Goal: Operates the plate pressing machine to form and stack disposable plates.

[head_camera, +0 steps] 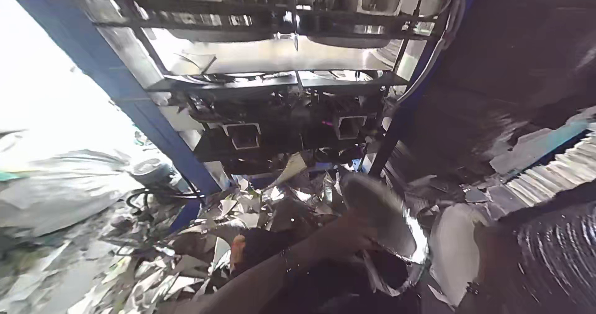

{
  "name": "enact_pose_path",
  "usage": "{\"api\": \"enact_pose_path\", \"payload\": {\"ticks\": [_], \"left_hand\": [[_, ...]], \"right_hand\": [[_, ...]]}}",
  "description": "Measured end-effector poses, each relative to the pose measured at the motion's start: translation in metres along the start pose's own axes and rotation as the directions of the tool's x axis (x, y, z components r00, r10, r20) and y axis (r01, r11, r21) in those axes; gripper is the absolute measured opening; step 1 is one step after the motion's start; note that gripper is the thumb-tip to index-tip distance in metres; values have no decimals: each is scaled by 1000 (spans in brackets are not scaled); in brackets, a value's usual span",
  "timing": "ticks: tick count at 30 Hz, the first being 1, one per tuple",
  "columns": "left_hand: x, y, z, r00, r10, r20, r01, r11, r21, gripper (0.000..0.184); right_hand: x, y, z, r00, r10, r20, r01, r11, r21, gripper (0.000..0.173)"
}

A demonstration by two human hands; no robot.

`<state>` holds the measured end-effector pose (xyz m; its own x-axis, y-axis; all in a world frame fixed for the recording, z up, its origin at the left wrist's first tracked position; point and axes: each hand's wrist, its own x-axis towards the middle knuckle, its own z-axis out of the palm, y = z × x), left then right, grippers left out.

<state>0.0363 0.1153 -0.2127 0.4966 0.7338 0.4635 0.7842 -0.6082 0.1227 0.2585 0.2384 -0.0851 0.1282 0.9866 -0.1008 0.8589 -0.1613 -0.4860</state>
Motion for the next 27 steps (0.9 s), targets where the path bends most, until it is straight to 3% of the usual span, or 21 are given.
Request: {"api": "enact_pose_path", "payload": {"ticks": [1, 2, 3, 4, 5, 6, 8, 12, 13, 15, 18, 20, 22, 24, 25, 26, 27], "left_hand": [[-2, 0, 16, 999, -15, -32, 12, 995, -96, 32], [-1, 0, 28, 996, -33, -78, 18, 983, -180, 29], [0, 1, 36, 992, -59, -111, 32, 973, -227, 23], [1, 3, 39, 989, -81, -128, 44, 963, -267, 17], [4, 5, 39, 986, -89, -141, 44, 954, -296, 15], [6, 6, 37, 985, -84, -148, 38, 955, -295, 13], [9, 7, 32, 992, -47, -120, 17, 971, -240, 15], [7, 8, 39, 985, -18, -172, 1, 995, -99, 12], [6, 8, 43, 981, -38, -192, 22, 996, -85, 12], [2, 8, 49, 956, -120, -269, 104, 992, -73, 10], [-4, 7, 56, 870, -265, -416, 219, 963, -157, 10], [-8, 4, 64, 808, -283, -517, 228, 959, -168, 9], [-11, 4, 71, 760, -345, -551, 317, 937, -149, 16], [-13, -7, 64, 748, -432, -504, 437, 892, -116, 40], [-14, -15, 57, 762, -508, -402, 508, 853, -115, 51], [-14, -23, 46, 760, -613, -218, 602, 789, -119, 56], [-13, -31, 34, 705, -709, 6, 707, 702, -88, 49]], "right_hand": [[9, -2, 2, 999, -33, -12, 33, 999, -5, 40], [26, 7, 10, 988, -147, -51, 147, 989, -18, 36], [53, 30, 24, 927, -356, -118, 348, 933, -89, 33], [86, 58, 43, 789, -577, -209, 553, 816, -167, 30], [99, 64, 45, 775, -619, -128, 594, 782, -190, 32], [97, 57, 42, 788, -616, -20, 602, 776, -186, 35], [80, 39, 42, 725, -688, 33, 687, 720, -99, 32], [67, 27, 71, 448, -883, -143, 890, 426, 160, 21], [61, 25, 72, 427, -902, -67, 892, 408, 192, 21], [43, 22, 69, 394, -887, 242, 864, 447, 233, 26], [26, 33, 76, 240, -829, 506, 864, 420, 278, 44], [22, 41, 75, 245, -804, 542, 890, 408, 202, 53], [23, 52, 74, 283, -858, 428, 914, 376, 150, 30], [33, 62, 74, 223, -938, 265, 951, 270, 153, 15], [38, 65, 71, 197, -954, 225, 960, 234, 155, 13], [43, 68, 67, 183, -961, 206, 962, 218, 163, 11], [47, 69, 64, 179, -965, 194, 961, 214, 177, 10]]}}
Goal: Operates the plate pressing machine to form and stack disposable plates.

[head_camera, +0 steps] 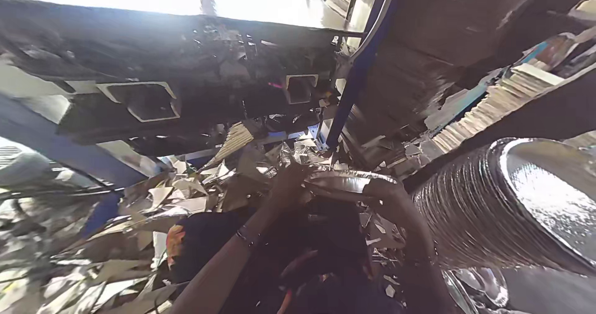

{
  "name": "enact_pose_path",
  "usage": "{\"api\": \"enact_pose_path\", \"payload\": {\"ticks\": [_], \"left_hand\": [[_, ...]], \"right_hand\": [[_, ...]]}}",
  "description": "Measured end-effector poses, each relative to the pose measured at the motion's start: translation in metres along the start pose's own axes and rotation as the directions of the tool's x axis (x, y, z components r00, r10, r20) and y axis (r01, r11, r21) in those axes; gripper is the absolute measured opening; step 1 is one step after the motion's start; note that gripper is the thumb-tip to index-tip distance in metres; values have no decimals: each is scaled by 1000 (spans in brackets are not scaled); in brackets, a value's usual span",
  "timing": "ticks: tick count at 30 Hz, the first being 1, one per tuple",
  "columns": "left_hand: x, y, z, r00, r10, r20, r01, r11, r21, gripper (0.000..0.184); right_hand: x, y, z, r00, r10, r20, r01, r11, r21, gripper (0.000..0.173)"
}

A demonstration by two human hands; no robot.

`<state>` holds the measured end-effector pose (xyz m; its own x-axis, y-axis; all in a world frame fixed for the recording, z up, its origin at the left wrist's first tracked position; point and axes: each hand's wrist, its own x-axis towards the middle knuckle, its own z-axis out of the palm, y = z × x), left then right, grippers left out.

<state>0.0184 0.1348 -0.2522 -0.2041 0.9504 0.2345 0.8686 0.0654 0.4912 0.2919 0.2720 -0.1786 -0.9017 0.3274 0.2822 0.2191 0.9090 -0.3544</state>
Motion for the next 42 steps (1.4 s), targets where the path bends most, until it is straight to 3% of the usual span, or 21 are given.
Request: {"api": "enact_pose_path", "payload": {"ticks": [1, 3, 6, 8, 10, 12, 14, 16, 17, 19, 21, 22, 24, 26, 29, 31, 32, 34, 36, 39, 42], "left_hand": [[8, -2, -11, 980, -114, 162, 108, 993, 50, 37], [19, -14, -27, 951, -211, 225, 190, 975, 111, 29], [23, -57, -46, 899, -436, -27, 434, 885, 166, 28], [23, -89, -50, 874, -465, -142, 483, 863, 148, 49], [20, -93, -47, 913, -392, -109, 402, 912, 85, 87], [13, -70, -44, 957, -291, 25, 291, 957, -6, 94], [5, -43, -45, 974, -153, 165, 182, 967, -180, 84], [-4, -28, -45, 952, -5, 306, 98, 952, -291, 80], [-8, -24, -45, 931, 52, 360, 58, 956, -287, 78], [-16, -13, -53, 882, 115, 457, 21, 959, -283, 75], [-24, -18, -53, 838, 134, 530, 8, 966, -258, 75], [-29, -22, -54, 814, 145, 563, 13, 964, -266, 75], [-43, -28, -60, 805, 155, 573, 35, 951, -306, 70], [-56, -35, -63, 864, 83, 496, 67, 958, -279, 61], [-66, -32, -69, 965, -256, -57, 252, 965, -72, 41], [-55, -44, -72, 829, -294, -475, 369, 927, 70, 43], [-48, -57, -76, 750, -350, -561, 475, 876, 89, 49], [-32, -86, -86, 619, -624, -477, 709, 705, -2, 69], [-24, -119, -88, 573, -768, -287, 792, 609, -48, 62], [-33, -147, -80, 648, -758, -72, 753, 652, -92, 42], [-59, -167, -57, 661, -748, -59, 728, 659, -192, 38]], "right_hand": [[0, 3, -5, 1000, 4, -5, -4, 1000, 1, 10], [0, 6, -20, 997, 71, -35, -72, 997, -23, 12], [-12, 6, -52, 931, 278, -237, -266, 960, 85, 26], [-20, 5, -65, 816, 348, -462, -257, 934, 249, 41], [-21, -6, -72, 620, 483, -618, -116, 836, 537, 54], [-20, -16, -77, 324, 596, -735, 117, 745, 656, 52], [-28, -13, -87, 75, 486, -871, 226, 842, 490, 55], [-40, -14, -108, -117, 179, -977, -49, 981, 186, 71], [-51, -8, -119, -106, 10, -994, -311, 949, 42, 69], [-72, 6, -139, 136, -107, -985, -752, 637, -173, 36], [-79, 19, -151, 258, 210, -943, -925, 334, -178, 33], [-82, 30, -154, 268, 367, -891, -941, 297, -161, 36], [-91, 51, -150, 306, 535, -787, -930, 345, -127, 44], [-86, 57, -134, 392, 423, -817, -872, 452, -185, 42], [-55, 39, -94, 532, 253, -808, -705, 661, -257, 36], [-31, 36, -64, 650, 256, -716, -581, 774, -250, 30], [-17, 35, -48, 708, 325, -628, -556, 803, -212, 29], [16, 28, -18, 760, 582, -291, -633, 765, -123, 35], [35, 36, 25, 794, 607, 24, -605, 793, -71, 39], [39, 72, 94, 759, 511, 403, -500, 854, -141, 46], [23, 89, 154, 642, 616, 455, -619, 768, -166, 63]]}}
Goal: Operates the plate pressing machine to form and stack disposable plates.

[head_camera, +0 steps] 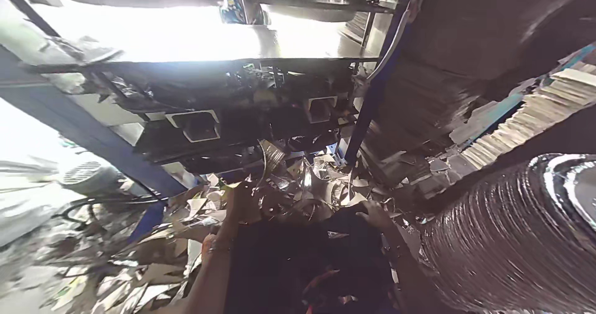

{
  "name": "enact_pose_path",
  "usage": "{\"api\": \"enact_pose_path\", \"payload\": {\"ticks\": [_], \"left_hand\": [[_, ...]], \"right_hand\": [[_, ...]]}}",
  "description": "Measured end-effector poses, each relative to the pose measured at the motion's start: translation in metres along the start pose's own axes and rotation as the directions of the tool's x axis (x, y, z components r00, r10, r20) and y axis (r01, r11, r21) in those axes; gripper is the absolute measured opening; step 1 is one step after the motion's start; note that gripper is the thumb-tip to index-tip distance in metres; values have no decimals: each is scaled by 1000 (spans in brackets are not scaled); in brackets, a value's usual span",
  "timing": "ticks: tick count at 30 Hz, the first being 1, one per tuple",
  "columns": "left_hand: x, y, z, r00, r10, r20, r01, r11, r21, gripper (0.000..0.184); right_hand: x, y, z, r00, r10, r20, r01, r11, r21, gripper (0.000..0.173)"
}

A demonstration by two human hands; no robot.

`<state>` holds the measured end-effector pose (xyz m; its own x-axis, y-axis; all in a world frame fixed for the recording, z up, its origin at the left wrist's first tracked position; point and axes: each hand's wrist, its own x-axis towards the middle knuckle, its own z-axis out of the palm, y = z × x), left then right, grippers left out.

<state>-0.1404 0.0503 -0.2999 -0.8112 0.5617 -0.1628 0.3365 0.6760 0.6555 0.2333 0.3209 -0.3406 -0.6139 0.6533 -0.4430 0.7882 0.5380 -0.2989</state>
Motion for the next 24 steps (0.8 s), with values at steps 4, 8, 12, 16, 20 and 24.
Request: {"api": "enact_pose_path", "payload": {"ticks": [4, 8, 12, 16, 20, 24], "left_hand": [[1, -22, 20, 1000, -12, -10, 10, 981, -195, 44], [15, 3, 39, 995, 79, 65, -54, 946, -320, 51], [45, 23, 57, 976, 91, 197, -38, 965, -258, 52], [34, 21, 68, 954, 143, 263, -120, 987, -105, 54], [9, 22, 58, 898, 135, 419, -123, 991, -56, 46], [-8, -14, 57, 947, 256, 195, -212, 952, -221, 39]], "right_hand": [[6, 0, 50, 985, 109, -133, -98, 991, 87, 66], [12, 1, 54, 975, 115, -188, -95, 989, 114, 64], [14, 10, 56, 971, 111, -212, -81, 986, 144, 63], [17, 18, 55, 971, 118, -209, -85, 983, 164, 62], [19, 12, 55, 972, 123, -202, -99, 987, 126, 58], [29, -22, 17, 952, 1, -307, 11, 999, 39, 43]]}}
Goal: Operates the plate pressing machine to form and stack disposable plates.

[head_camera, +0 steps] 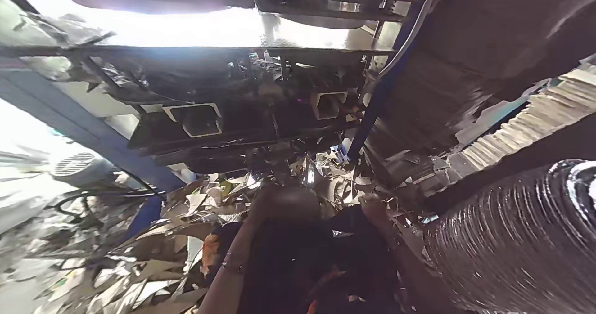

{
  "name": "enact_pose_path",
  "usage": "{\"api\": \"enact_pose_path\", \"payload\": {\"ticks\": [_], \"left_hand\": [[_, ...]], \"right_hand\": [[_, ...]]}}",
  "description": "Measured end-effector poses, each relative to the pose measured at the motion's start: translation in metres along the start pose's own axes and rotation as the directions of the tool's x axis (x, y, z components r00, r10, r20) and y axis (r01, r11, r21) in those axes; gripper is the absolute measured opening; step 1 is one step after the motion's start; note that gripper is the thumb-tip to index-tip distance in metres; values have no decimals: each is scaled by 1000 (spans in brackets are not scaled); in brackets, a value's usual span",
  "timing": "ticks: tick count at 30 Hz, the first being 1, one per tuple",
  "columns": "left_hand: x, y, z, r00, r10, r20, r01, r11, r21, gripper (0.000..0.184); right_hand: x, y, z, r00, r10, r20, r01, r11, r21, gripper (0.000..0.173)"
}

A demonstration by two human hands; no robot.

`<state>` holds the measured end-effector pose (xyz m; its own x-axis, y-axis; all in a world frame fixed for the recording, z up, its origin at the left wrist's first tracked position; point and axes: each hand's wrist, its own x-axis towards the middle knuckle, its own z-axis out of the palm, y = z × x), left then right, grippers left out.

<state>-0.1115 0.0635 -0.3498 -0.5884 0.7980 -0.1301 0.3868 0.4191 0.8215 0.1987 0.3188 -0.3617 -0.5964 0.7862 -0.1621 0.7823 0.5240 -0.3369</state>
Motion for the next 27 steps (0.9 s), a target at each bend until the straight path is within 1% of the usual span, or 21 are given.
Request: {"api": "enact_pose_path", "payload": {"ticks": [1, 2, 4, 6, 7, 9, 10, 11, 12, 15, 16, 18, 19, 21, 23, 24, 26, 27], "left_hand": [[-5, -7, -1, 999, -13, -50, 10, 999, -51, 39], [-10, -12, -1, 993, -56, -101, 47, 995, -89, 38], [-14, -16, -1, 976, -136, -168, 123, 989, -85, 38], [-15, -12, -1, 964, -162, -211, 154, 986, -56, 38], [-14, -10, -1, 959, -174, -225, 167, 985, -52, 39], [-12, -5, -2, 944, -214, -253, 214, 976, -25, 37], [-12, 0, -3, 936, -237, -259, 248, 969, 10, 37], [-12, 4, -5, 931, -260, -257, 282, 958, 51, 37], [-11, 5, -5, 927, -272, -257, 298, 952, 68, 37], [-11, 3, -5, 922, -275, -271, 297, 954, 44, 38], [-12, 2, -4, 922, -266, -281, 280, 960, 12, 37], [-14, 1, -3, 919, -232, -318, 233, 972, -35, 35], [-15, 1, -1, 917, -203, -344, 204, 978, -33, 33], [-18, 2, 3, 906, -117, -407, 132, 991, 8, 31], [-19, 9, 1, 889, -31, -457, 73, 995, 74, 28], [-17, 13, -3, 880, 17, -475, 45, 992, 119, 28], [-13, 25, -16, 861, 98, -499, 15, 976, 218, 30], [-9, 32, -27, 855, 143, -499, -5, 964, 266, 32]], "right_hand": [[9, -21, -14, 999, -45, -27, 46, 999, 18, 42], [18, -44, -27, 996, -88, -34, 90, 995, 50, 42], [42, -89, -42, 965, -224, -136, 239, 965, 106, 39], [68, -131, -47, 892, -364, -270, 408, 904, 129, 32], [81, -149, -47, 843, -427, -328, 480, 872, 99, 28], [104, -176, -45, 731, -536, -421, 575, 817, -42, 25], [115, -186, -43, 703, -569, -427, 589, 802, -100, 28], [125, -196, -42, 719, -571, -396, 571, 810, -130, 32], [137, -204, -39, 755, -544, -367, 534, 834, -137, 35], [156, -218, -36, 891, -378, -251, 379, 924, -43, 36], [159, -222, -41, 912, -346, -221, 349, 937, -29, 39], [164, -229, -55, 924, -344, -166, 332, 938, -99, 41], [167, -233, -62, 935, -332, -123, 312, 937, -156, 41], [147, -235, -75, 948, -312, -66, 292, 933, -211, 36], [110, -219, -77, 939, -342, -49, 327, 927, -185, 31], [91, -204, -76, 943, -332, -2, 326, 929, -173, 31], [52, -160, -73, 957, -270, 107, 286, 940, -185, 37], [35, -133, -72, 961, -238, 143, 263, 946, -191, 37]]}}
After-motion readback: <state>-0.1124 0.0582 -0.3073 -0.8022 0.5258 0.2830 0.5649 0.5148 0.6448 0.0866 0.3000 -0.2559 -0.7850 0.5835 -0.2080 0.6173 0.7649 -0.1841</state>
